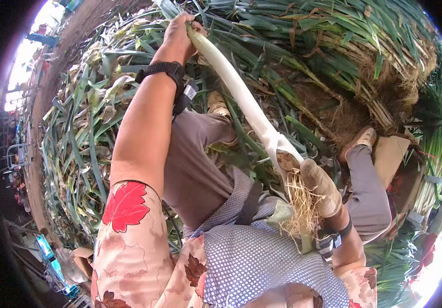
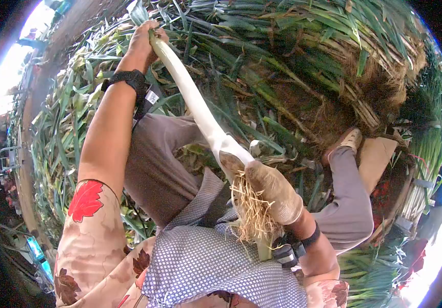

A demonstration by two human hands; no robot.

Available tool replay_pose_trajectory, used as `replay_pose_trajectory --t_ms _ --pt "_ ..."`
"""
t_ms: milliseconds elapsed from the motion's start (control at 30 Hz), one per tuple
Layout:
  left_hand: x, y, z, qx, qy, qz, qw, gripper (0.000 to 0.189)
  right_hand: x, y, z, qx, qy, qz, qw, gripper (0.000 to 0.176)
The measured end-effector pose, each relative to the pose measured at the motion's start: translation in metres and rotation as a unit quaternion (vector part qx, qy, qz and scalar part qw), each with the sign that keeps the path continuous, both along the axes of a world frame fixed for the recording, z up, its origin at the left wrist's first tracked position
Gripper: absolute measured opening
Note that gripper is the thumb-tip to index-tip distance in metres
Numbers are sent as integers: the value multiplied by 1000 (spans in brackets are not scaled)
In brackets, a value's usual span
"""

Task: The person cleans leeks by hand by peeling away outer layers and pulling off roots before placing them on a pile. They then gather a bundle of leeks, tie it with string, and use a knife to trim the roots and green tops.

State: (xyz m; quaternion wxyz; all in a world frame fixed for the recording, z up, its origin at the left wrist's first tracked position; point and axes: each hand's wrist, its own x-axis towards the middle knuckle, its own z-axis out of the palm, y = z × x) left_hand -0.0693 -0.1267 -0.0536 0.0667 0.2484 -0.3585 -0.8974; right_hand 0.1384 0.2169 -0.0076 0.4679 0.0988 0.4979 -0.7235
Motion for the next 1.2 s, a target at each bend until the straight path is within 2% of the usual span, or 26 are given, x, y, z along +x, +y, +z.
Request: replay_pose_trajectory --t_ms 100,133,233,333,400,500,533,567,600,633,667,700,733,767,833,867,900,933,967,1033,1067,1133,1200 --pt "4 -2 -8 -22 -12 23 999 16 3 5 6 17 4 30 999 48" --pt "-1 -10 -18 0 -28 17 999 17 5 6 4 4 -15 7 1000 43" --pt "3 -16 -23 -22 -46 -16 999 16 9 8 4 47 28 31 998 40" --pt "4 -13 -24 -22 -69 11 997 15 17 27 -16 79 95 81 989 41" --pt "2 -15 -29 -22 -67 22 997 16 15 26 -4 72 -7 63 995 41" --pt "-3 -13 -35 -37 -74 31 996 13 20 33 4 60 -24 44 997 39" --pt "0 -14 -37 -92 -62 29 993 12 18 38 15 125 31 83 988 38" --pt "4 -23 -39 -146 -47 28 988 10 31 52 13 166 53 65 983 37" --pt "7 -51 -38 -275 -45 28 960 14 52 78 8 209 75 47 974 36" --pt "4 -90 -35 -196 -66 79 975 17 62 96 2 252 98 26 962 34" --pt "0 -111 -37 -115 -93 124 981 20 60 103 -2 328 234 71 912 32" --pt "11 -94 -24 -164 -139 121 969 23 49 100 -2 408 142 72 899 30" --pt "13 -87 -18 -164 -114 139 970 25 40 97 -3 476 44 70 876 28" --pt "10 -81 -13 -140 -52 181 972 26 37 112 -34 478 160 125 855 29" --pt "3 -75 -6 -124 26 234 964 31 12 141 -95 568 151 162 793 36" --pt "3 -73 -5 -136 38 243 960 34 -14 122 -69 600 135 256 746 47" --pt "1 -76 -4 -160 39 249 954 35 -19 124 -78 661 296 256 640 48" --pt "0 -80 -3 -184 40 254 949 36 -24 125 -87 696 445 244 508 50" --pt "1 -83 -4 -208 38 259 942 37 -36 114 -81 639 469 153 590 51" --pt "-1 -83 -6 -251 75 252 932 37 -59 71 -49 539 504 18 674 53" --pt "-4 -80 -8 -272 93 247 925 37 -63 43 -30 506 523 -22 686 55" --pt "5 -44 21 -170 100 308 931 36 -70 -1 -14 446 656 19 609 59" --pt "8 -31 31 -183 109 303 929 37 -75 -43 -21 401 688 20 604 64"
